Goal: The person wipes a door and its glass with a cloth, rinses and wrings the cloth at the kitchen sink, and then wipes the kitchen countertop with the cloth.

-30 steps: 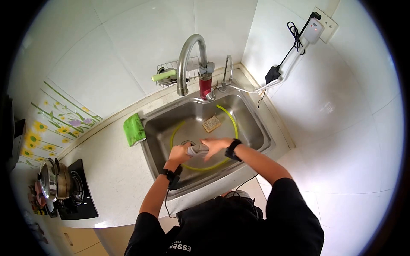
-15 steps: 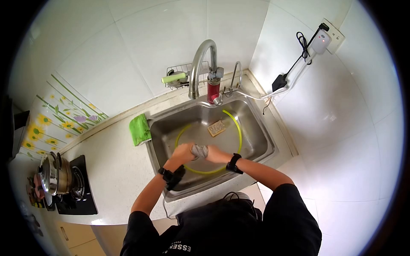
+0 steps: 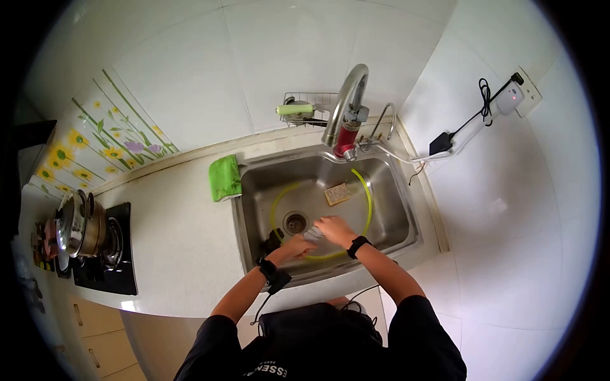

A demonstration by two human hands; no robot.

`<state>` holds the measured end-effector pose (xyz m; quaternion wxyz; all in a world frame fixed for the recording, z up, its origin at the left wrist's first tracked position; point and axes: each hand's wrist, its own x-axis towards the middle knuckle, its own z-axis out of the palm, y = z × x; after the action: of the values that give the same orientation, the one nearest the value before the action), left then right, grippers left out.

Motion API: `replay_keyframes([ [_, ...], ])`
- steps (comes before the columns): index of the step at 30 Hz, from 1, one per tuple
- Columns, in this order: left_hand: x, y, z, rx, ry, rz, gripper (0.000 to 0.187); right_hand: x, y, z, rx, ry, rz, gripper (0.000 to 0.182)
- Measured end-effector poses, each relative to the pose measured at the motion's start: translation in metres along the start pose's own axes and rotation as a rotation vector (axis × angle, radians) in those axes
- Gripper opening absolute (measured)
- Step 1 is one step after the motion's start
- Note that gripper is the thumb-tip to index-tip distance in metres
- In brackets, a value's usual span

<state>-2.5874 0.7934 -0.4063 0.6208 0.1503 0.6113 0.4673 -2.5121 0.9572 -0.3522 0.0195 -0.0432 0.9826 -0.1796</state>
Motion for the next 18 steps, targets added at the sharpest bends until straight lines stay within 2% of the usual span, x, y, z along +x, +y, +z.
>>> replay_keyframes([
  [2,-0.025,0.017,0.004,0.115,0.048,0.052,0.026,-0.004,-0.009,-0.006,0.165,0.004,0.093,0.028],
  [6,-0.061,0.016,0.005,0.124,0.138,0.159,0.036,-0.021,-0.012,-0.017,0.394,-0.028,0.0,0.032],
  [8,-0.069,0.004,0.004,0.131,0.241,0.371,0.042,-0.031,-0.011,-0.018,0.521,-0.043,0.009,0.037],
  [11,-0.097,0.009,0.008,0.332,0.496,0.609,0.048,-0.034,-0.007,-0.024,1.118,-0.3,0.157,0.041],
  [13,-0.122,0.022,0.026,0.567,0.716,0.692,0.051,-0.038,-0.007,-0.024,1.141,-0.31,0.34,0.038],
  [14,-0.129,0.025,0.035,0.694,0.816,0.75,0.051,-0.04,-0.008,-0.022,1.151,-0.309,0.431,0.038],
  [15,-0.135,0.025,0.045,0.828,0.908,0.803,0.051,-0.043,-0.015,-0.018,1.333,-0.213,0.403,0.036],
  [17,-0.145,0.024,0.067,1.022,1.049,0.927,0.055,-0.044,-0.035,-0.028,1.314,-0.107,0.437,0.035],
  [18,-0.144,0.021,0.077,1.041,1.108,0.901,0.054,-0.048,-0.04,-0.031,1.304,-0.058,0.458,0.034],
])
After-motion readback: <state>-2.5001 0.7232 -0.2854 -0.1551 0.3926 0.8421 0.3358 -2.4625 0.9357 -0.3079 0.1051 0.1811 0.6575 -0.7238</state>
